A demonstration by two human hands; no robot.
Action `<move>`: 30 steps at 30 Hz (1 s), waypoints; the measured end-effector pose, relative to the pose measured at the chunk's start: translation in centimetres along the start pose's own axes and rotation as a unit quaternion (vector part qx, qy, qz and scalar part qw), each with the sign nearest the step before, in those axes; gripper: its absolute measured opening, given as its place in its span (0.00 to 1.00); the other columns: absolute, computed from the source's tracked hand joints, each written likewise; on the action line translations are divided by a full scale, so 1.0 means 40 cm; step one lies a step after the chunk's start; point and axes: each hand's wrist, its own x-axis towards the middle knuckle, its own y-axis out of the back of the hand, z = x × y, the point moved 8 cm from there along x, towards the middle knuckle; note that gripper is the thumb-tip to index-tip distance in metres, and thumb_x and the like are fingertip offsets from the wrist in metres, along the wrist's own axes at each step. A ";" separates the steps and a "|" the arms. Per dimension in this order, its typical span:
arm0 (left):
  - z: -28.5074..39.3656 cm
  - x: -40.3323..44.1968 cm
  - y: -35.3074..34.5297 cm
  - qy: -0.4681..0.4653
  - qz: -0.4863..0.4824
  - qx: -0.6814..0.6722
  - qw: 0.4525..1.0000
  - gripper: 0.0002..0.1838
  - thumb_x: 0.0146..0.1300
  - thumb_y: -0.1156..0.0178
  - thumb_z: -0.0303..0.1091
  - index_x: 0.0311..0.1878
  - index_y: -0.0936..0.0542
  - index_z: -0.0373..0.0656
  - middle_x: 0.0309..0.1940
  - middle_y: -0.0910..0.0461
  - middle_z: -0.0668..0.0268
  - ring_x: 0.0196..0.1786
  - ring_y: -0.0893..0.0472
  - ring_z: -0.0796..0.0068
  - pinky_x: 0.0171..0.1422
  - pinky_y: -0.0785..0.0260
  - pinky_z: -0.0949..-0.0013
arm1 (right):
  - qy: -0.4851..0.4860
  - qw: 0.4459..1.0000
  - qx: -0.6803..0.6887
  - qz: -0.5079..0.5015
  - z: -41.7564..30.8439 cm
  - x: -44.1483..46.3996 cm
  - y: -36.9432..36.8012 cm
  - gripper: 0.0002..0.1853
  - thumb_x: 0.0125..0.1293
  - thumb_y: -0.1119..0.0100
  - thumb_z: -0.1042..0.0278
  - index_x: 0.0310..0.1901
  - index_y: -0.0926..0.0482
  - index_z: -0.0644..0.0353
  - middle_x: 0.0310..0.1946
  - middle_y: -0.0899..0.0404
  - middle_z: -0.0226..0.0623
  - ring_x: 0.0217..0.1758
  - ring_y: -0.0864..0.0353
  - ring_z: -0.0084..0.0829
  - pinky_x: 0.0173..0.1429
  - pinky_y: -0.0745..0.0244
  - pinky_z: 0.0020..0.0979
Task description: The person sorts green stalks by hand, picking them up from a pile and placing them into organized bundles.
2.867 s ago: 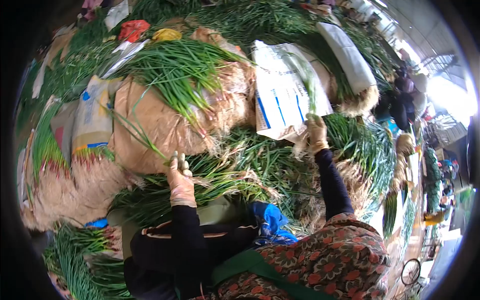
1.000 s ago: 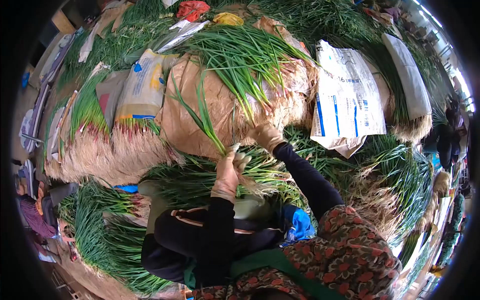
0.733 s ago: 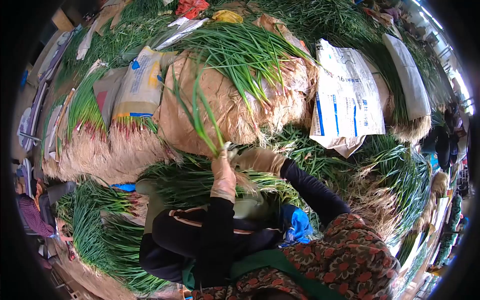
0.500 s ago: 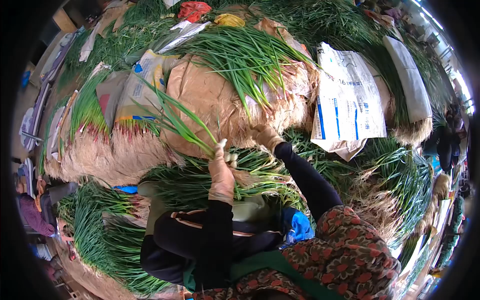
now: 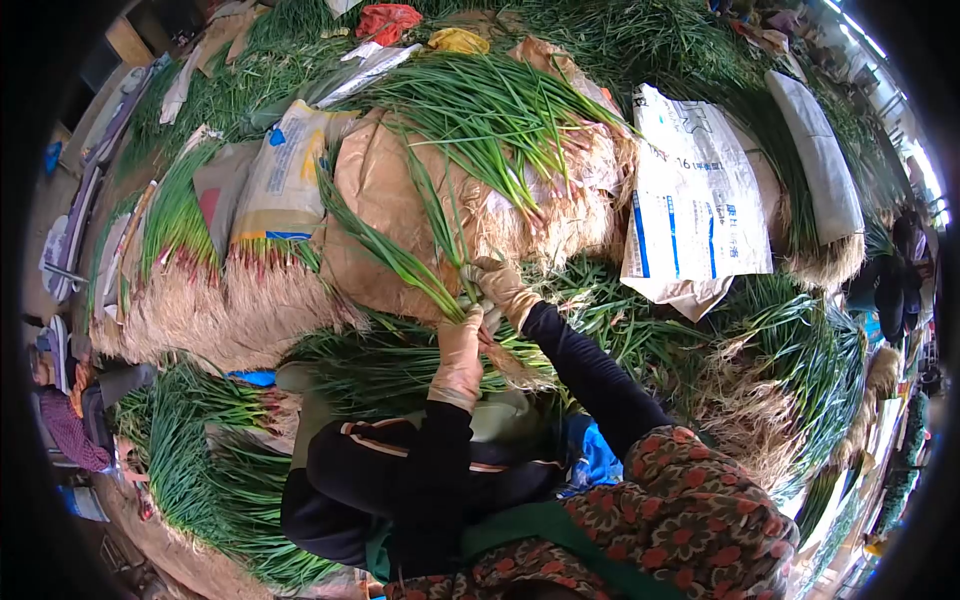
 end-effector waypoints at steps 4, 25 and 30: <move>0.037 -0.012 -0.015 -0.087 0.048 -0.123 0.987 0.06 0.63 0.46 0.30 0.39 0.30 0.40 0.17 0.26 0.64 0.12 0.28 0.76 0.15 0.33 0.75 | 0.062 0.998 -0.031 0.005 0.149 0.045 0.024 0.14 0.56 0.40 0.59 0.36 0.23 0.63 0.26 0.23 0.41 0.31 0.28 0.33 0.37 0.33 0.33; 0.036 -0.033 -0.042 0.062 -0.003 -0.246 0.967 0.09 0.64 0.48 0.31 0.46 0.26 0.42 0.38 0.22 0.67 0.39 0.21 0.72 0.50 0.25 0.68 | 0.338 0.636 -0.687 0.097 -0.086 -0.061 0.087 0.10 0.62 0.51 0.59 0.36 0.26 0.55 0.13 0.27 0.36 0.12 0.28 0.31 0.17 0.32 0.33; 0.021 -0.038 -0.046 0.083 0.031 -0.295 0.952 0.07 0.63 0.47 0.28 0.44 0.26 0.42 0.32 0.23 0.68 0.32 0.24 0.76 0.43 0.26 0.70 | 0.222 0.809 -0.541 0.061 -0.187 -0.109 0.125 0.09 0.62 0.51 0.62 0.39 0.24 0.55 0.19 0.24 0.42 0.20 0.24 0.35 0.19 0.31 0.36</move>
